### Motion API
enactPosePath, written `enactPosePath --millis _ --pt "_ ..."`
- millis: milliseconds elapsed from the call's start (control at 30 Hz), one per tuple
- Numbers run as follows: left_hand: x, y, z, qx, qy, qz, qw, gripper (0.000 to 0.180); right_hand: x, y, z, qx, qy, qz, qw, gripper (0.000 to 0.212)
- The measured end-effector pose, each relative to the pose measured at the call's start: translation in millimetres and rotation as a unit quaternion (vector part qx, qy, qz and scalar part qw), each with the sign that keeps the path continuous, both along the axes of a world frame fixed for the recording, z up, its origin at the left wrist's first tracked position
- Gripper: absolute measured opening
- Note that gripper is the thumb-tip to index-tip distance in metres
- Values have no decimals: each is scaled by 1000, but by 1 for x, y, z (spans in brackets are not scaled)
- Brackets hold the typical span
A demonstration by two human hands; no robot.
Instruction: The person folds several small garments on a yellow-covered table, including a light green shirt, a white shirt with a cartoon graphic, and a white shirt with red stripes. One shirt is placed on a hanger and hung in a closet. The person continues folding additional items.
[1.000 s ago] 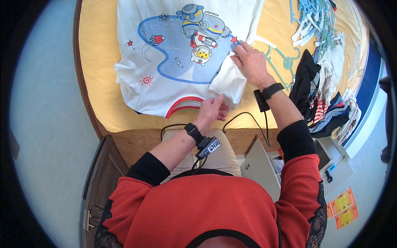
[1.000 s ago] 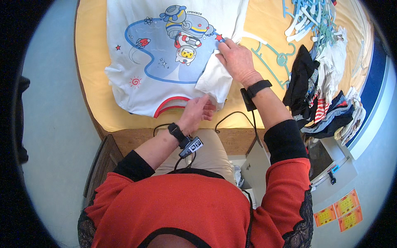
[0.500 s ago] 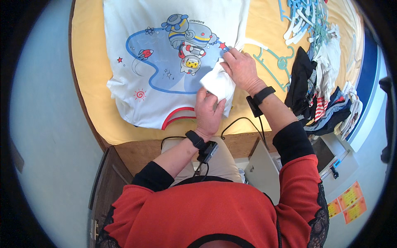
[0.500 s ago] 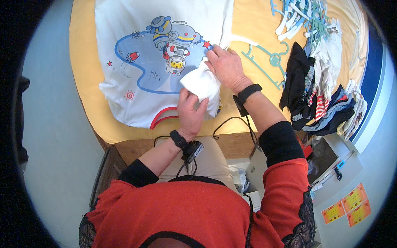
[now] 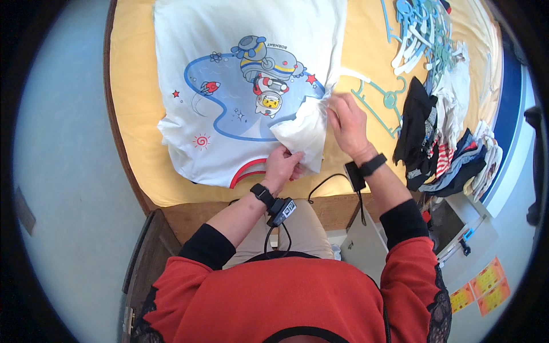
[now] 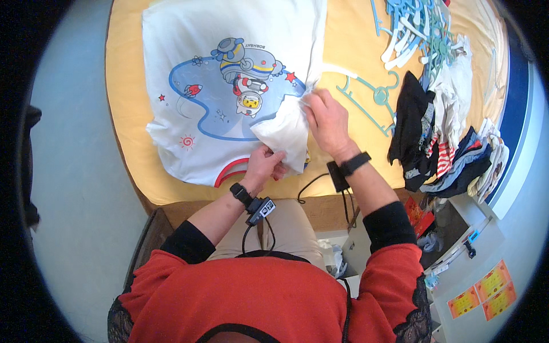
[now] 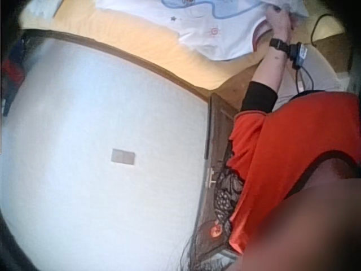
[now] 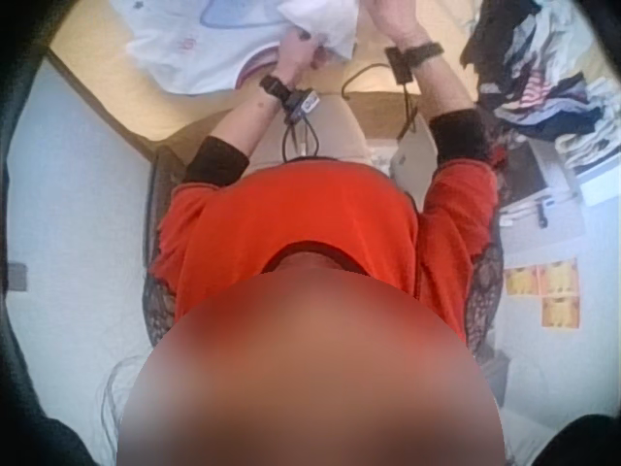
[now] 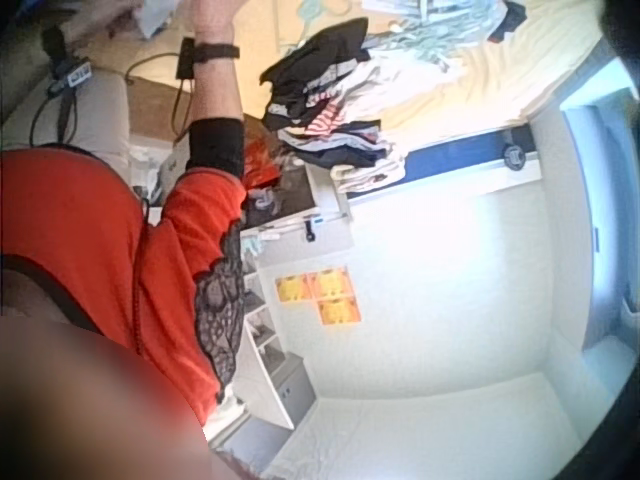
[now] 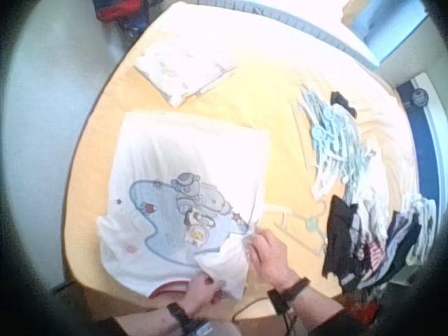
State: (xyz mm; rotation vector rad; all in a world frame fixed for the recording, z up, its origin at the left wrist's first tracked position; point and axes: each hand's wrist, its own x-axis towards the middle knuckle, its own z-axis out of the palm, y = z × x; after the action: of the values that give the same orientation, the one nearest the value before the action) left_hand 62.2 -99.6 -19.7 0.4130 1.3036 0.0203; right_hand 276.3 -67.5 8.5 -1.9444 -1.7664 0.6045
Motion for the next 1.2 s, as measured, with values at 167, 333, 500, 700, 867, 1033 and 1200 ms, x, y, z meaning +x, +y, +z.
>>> enactPosePath --millis 167,333,500,700,867,1033,1200 --pt "-4 22 2 117 57 35 991 27 -18 -24 7 -64 -10 49 997 17" --pt "-11 26 -15 274 105 8 956 24 -42 -23 -7 -75 -43 88 992 27" --pt "-9 -1 -15 297 156 -11 942 24 -46 -16 -9 -116 -62 79 988 35" --pt "-13 -12 -19 313 166 -43 934 20 -54 4 -13 -244 -77 14 967 36" --pt "-40 -7 -1 250 119 4 961 19 -72 38 3 -352 -173 55 918 38" --pt "-128 9 44 317 135 132 929 15 -122 79 26 -274 -69 134 950 30" --pt "-248 63 21 287 303 278 865 21 -205 114 28 -224 59 227 946 26"
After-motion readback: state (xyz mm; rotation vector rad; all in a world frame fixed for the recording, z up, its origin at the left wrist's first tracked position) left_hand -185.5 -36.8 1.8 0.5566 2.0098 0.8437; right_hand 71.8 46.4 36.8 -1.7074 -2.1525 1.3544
